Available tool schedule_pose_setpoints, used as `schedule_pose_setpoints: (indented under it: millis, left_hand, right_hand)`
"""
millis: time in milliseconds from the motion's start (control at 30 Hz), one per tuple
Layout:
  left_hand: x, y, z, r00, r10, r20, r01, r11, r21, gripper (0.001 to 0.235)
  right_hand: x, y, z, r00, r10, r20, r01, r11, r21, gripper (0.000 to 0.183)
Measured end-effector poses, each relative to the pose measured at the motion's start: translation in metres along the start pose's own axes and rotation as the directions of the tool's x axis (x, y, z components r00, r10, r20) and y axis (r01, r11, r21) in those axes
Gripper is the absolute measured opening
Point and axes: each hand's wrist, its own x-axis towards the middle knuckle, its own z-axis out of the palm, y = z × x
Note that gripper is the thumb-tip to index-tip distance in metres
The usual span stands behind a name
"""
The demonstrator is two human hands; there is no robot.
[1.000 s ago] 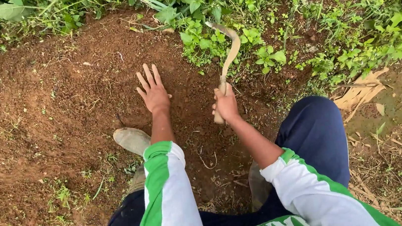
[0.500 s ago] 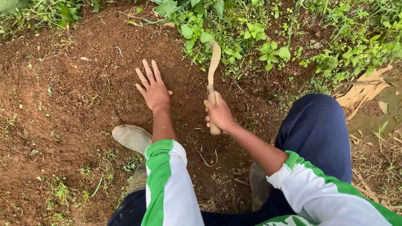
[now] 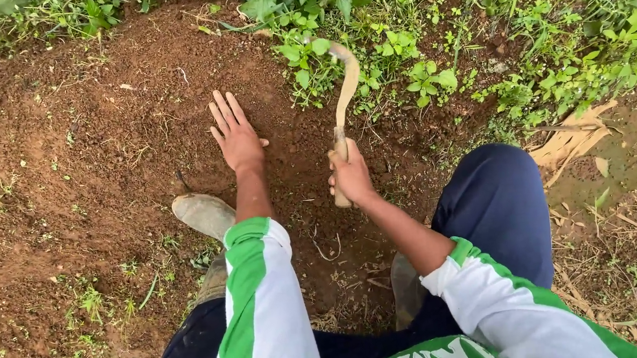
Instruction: The person is using a hand sickle to scrape the soil, remove weeds, and smooth the surface of a garden bed.
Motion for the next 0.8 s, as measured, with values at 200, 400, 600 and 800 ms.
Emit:
schedule_pose_setpoints:
  millis: [200,400,600,800]
  left_hand:
    - [0.0,0.001,-0.002,1.0,-0.005,0.008,0.005,1.0,-0.008,0.137]
    - [-0.003,-0.001,-0.007,1.0,-0.002,0.025,0.002,1.0,0.007,0.134]
    - [-0.002,-0.001,-0.007,1.0,-0.008,0.027,0.007,1.0,0.024,0.134]
    - [0.004,-0.005,0.003,1.0,0.005,0.027,-0.004,1.0,-0.005,0.136]
  right_hand:
    - [-0.031,-0.031,0.02,0.999,-0.051,-0.001,0.051,0.998,-0.032,0.035]
    - [-0.005,0.02,0.02,0.999,-0.045,-0.022,0.046,0.998,0.038,0.038]
    - [-0.016,0.015,0.025,0.998,-0.031,0.059,0.037,0.993,-0.11,0.032]
    - [0.013,0.018,0.013,0.993,-0.048,-0.103,0.052,0.998,0.036,0.033]
